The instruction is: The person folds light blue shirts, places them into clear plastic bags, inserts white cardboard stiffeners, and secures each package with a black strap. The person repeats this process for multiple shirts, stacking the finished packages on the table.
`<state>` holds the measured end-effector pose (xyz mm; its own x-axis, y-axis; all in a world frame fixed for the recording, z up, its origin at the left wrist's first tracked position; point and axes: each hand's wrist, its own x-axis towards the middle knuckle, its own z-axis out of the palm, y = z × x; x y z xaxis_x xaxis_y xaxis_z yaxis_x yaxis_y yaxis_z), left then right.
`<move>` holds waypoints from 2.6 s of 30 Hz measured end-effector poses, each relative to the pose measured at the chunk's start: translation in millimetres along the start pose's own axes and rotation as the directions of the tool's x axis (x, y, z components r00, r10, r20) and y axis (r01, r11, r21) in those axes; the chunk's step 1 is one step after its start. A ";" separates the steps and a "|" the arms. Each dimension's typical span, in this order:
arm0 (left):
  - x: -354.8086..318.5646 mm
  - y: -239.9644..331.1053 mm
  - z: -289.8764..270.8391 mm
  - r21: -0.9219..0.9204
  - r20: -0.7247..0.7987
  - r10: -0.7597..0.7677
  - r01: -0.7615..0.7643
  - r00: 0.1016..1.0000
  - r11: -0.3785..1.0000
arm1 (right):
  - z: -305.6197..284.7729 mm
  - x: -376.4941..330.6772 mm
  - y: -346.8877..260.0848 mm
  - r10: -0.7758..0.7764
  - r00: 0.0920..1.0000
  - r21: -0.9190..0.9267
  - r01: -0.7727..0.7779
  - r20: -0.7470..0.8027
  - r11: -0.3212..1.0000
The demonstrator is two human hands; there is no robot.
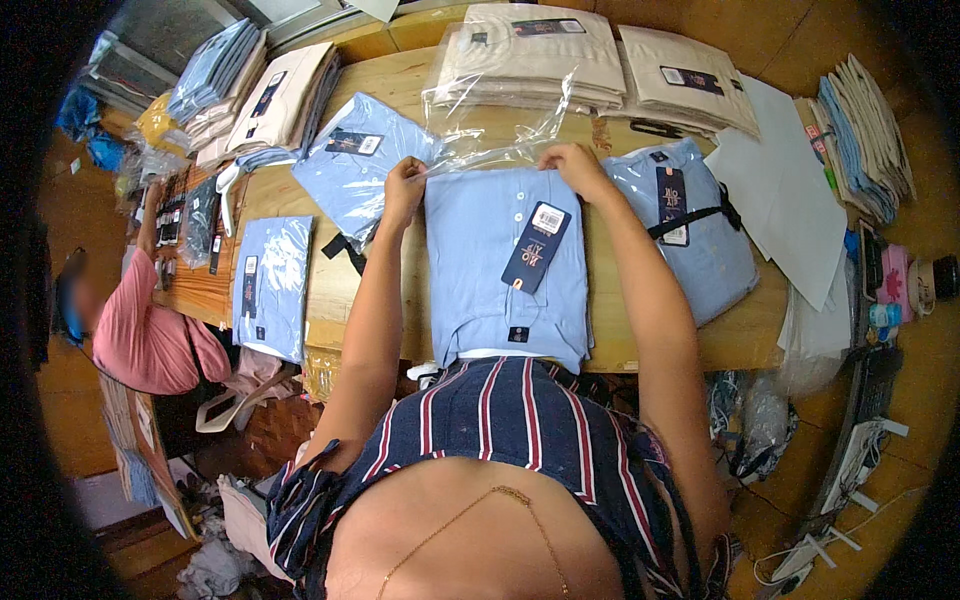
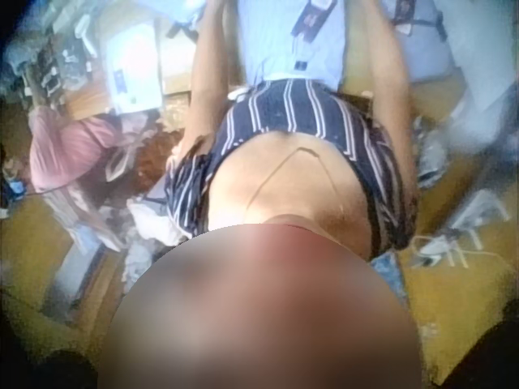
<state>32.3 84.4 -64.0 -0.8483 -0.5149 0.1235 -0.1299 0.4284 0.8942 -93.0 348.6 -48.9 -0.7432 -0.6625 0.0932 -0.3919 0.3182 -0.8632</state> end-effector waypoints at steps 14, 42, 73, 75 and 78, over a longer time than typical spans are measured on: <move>-44.7 11.6 -14.6 -0.061 -0.100 0.121 -0.128 0.988 0.990 | 5.5 -20.7 -2.2 0.367 0.930 0.594 -0.276 -0.035 0.756; -112.0 21.2 -44.5 0.063 0.271 0.032 -0.051 0.962 0.997 | 4.3 -101.7 -33.8 0.189 0.968 0.312 -0.234 0.167 0.921; -190.0 37.7 -43.1 0.034 0.309 -0.001 -0.010 0.951 0.999 | 11.3 -196.5 -42.7 0.302 0.953 0.187 -0.303 0.030 0.935; -208.6 39.2 -54.4 0.003 0.430 -0.136 0.149 0.893 0.989 | 14.2 -208.2 -51.3 0.178 0.984 0.056 -0.177 -0.011 0.983; -239.5 34.6 -61.2 -0.015 0.476 -0.231 0.270 0.849 0.963 | 18.7 -231.4 -66.5 0.230 0.970 0.021 -0.233 0.083 0.972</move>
<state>262.4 177.1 -36.3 -0.9342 -0.1825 -0.3064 -0.3466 0.2624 0.9006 115.1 468.1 -22.4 -0.7661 -0.6251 -0.1495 -0.1964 0.4491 -0.8716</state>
